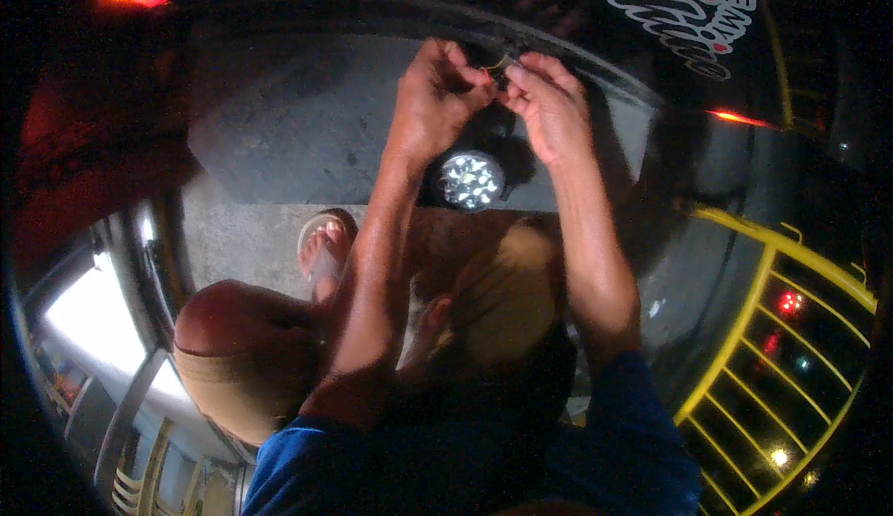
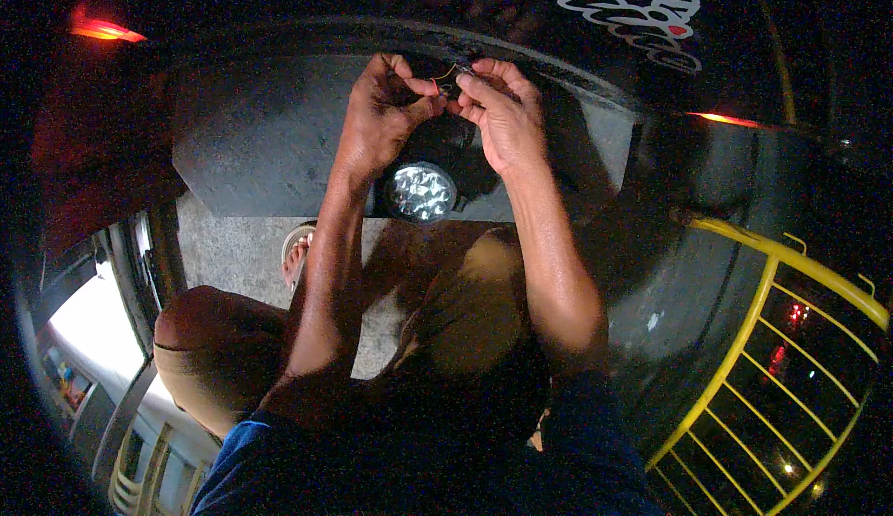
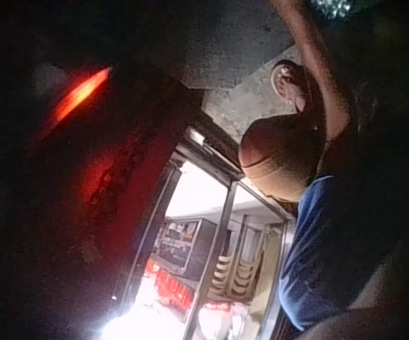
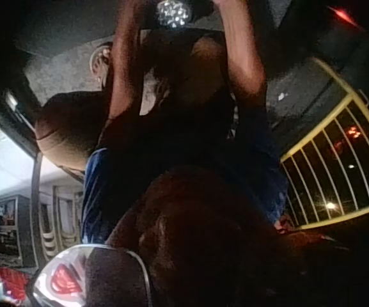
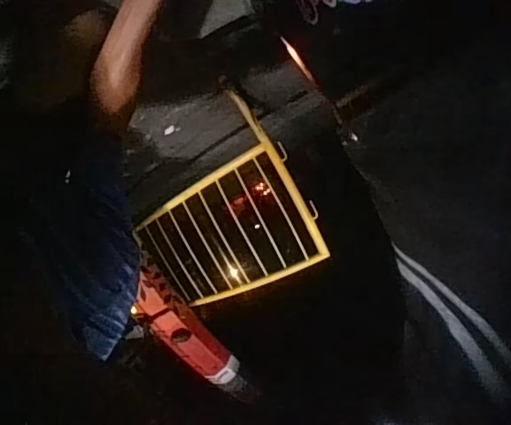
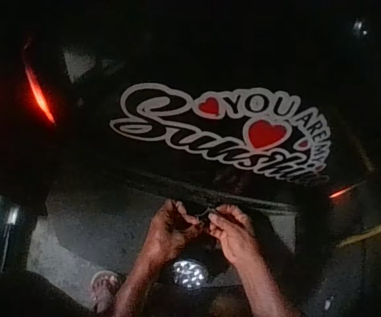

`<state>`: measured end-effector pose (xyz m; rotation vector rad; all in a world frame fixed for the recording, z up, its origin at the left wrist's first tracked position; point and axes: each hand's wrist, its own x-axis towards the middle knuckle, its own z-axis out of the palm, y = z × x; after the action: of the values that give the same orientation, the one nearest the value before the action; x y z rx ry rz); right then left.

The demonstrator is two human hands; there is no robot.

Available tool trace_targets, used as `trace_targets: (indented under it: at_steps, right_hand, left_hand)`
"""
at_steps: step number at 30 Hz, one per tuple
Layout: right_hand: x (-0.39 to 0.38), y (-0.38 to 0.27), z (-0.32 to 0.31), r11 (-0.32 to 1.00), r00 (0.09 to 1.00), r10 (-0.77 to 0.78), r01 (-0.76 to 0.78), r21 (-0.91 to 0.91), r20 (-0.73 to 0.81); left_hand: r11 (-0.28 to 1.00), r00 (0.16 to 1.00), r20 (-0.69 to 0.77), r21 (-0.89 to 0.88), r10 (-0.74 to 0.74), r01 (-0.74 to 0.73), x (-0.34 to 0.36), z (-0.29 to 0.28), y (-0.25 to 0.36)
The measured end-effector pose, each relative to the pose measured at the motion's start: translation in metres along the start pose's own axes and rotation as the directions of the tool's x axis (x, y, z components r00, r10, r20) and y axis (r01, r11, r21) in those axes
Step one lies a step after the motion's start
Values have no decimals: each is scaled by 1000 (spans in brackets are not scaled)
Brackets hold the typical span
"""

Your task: The person works on a vehicle's rear light assembly, manipulating wires and components with their hands. They briefly enter a shop to retrieve a tool and return to continue the repair on the vehicle's light fixture.

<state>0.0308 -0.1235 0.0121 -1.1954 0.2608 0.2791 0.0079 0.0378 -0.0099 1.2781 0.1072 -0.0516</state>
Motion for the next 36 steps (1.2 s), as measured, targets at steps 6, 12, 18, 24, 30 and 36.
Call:
trace_targets:
  at_steps: [6,12,18,24,30,36]
  right_hand:
    - [-2,-2,0,1000,1000,11,-10,19,-20]
    - [2,0,-1,999,999,32,-32,-30,-21]
    - [6,4,-4,997,1000,-30,30,-66,-8]
    - [4,1,-1,1000,999,-2,2,-1,34]
    - [5,1,-4,1000,999,0,1,-21,46]
    - [5,4,-2,999,1000,1,-1,-49,-5]
  left_hand:
    - [1000,1000,3,-17,21,-21,-1,1,-1]
    - [999,999,15,-27,36,-36,0,-2,-4]
    - [996,998,4,70,63,-63,3,-3,-8]
    - [998,999,26,-44,40,-39,3,-6,-7]
    - [999,999,-38,-1,33,-33,0,3,11]
    - [998,999,-4,43,41,-41,2,-2,-8]
